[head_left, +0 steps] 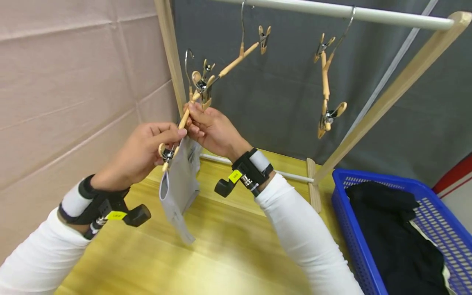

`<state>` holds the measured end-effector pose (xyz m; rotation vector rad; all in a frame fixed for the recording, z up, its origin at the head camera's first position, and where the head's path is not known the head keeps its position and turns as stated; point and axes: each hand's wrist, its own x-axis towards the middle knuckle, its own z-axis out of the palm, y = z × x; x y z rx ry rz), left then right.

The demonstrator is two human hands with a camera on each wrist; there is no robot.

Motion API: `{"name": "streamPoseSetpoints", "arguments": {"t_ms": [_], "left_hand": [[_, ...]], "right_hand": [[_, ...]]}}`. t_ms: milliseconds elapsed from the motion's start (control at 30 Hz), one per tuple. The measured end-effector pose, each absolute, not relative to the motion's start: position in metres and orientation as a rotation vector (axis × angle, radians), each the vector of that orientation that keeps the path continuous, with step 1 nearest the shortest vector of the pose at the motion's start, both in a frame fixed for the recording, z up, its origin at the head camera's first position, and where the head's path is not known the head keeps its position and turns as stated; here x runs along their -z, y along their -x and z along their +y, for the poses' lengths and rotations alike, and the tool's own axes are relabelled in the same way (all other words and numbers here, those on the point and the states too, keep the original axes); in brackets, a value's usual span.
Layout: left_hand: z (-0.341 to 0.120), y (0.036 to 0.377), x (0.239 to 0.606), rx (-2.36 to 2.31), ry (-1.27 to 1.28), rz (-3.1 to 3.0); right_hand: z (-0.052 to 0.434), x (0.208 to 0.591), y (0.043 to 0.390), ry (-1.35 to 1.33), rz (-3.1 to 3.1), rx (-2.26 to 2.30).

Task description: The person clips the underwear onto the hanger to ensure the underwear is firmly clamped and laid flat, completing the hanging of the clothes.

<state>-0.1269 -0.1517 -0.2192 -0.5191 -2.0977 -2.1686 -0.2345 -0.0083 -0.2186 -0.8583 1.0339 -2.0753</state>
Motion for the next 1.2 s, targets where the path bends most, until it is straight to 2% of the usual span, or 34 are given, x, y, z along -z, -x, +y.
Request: {"name": "streamPoseSetpoints", "arguments": {"t_ms": [233, 400, 833, 1200], "left_hand": [[-0.168, 0.136, 0.198, 2.154, 0.495, -2.029], [-0.175, 0.146, 0.181, 2.18, 0.465, -1.988], [-0.174, 0.163, 0.149, 2.19, 0.425, -1.966], [-0.178, 0.178, 0.13, 2.206, 0.434, -1.989]], "right_hand": [[-0.034, 0.202, 0.248, 0.915, 0.925, 2.069], [-0.043, 0.19, 0.252, 0.851, 0.95, 2.163], [-0.045, 0.164, 0.254, 0.805, 0.913, 2.387], [-0.049, 0.156, 0.254, 0.803, 0.959, 2.549]]}}
